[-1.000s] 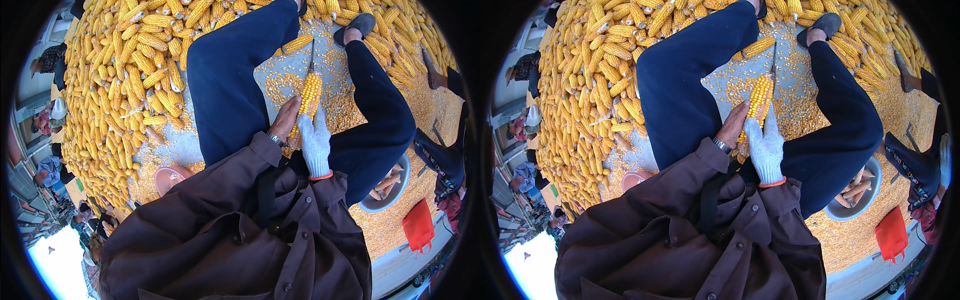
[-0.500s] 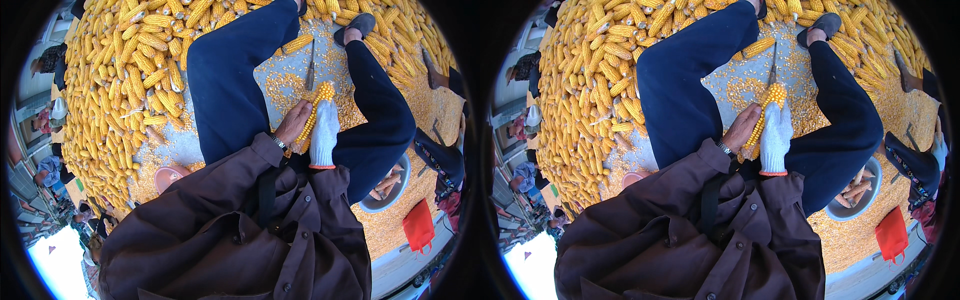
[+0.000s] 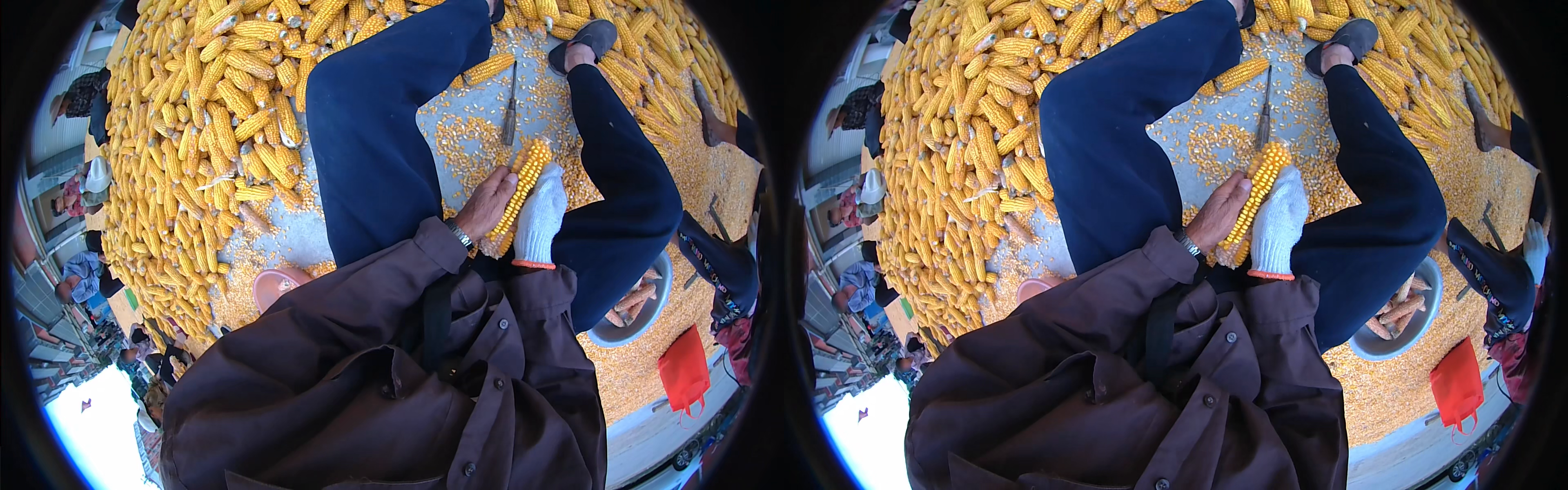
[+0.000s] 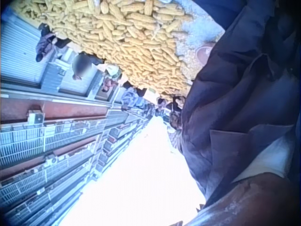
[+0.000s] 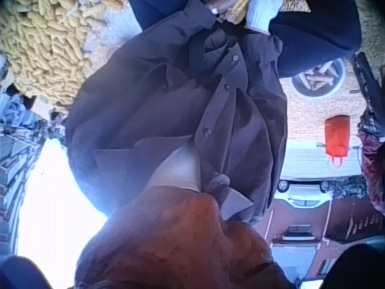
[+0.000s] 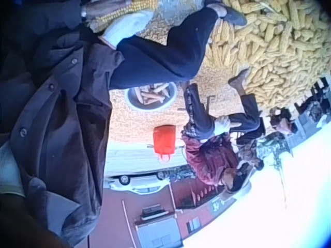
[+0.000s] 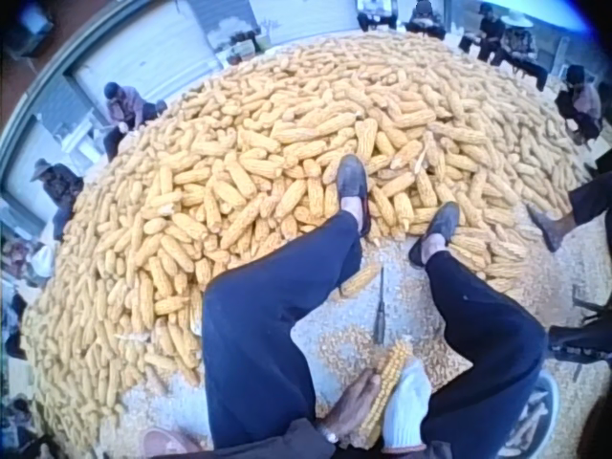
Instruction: The person sits on the ground and uses a knife to remove kernels from corn cobs. They hold the cob with one hand and scrape the kernels off with the other, working on multiple cobs in sequence.
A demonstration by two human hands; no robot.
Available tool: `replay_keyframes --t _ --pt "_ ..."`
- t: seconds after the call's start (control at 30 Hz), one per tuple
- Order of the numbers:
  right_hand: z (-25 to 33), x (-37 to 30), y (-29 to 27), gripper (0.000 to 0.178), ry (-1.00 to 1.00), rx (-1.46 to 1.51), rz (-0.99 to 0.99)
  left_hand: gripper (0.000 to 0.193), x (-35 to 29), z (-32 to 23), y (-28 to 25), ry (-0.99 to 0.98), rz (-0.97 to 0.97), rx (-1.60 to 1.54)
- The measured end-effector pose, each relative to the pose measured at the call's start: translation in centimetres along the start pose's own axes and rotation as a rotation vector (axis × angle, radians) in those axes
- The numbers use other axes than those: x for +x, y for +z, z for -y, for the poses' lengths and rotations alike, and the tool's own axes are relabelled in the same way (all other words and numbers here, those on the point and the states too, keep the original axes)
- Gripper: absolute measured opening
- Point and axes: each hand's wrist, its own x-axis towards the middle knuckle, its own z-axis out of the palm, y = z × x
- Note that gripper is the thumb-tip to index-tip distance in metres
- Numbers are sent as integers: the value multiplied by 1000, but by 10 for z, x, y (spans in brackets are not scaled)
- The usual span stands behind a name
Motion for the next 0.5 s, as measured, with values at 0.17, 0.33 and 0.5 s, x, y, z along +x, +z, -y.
replay_keyframes --t 0.17,0.33,0.5 --pt "-2 7 0 39 27 199 68 59 -1 -2 -1 10 86 -7" --pt "-2 18 -2 38 122 78 63 58 -3 -1 -1 -42 80 49" --pt "9 12 -2 44 156 292 118 54 -1 0 -1 -25 111 -9"
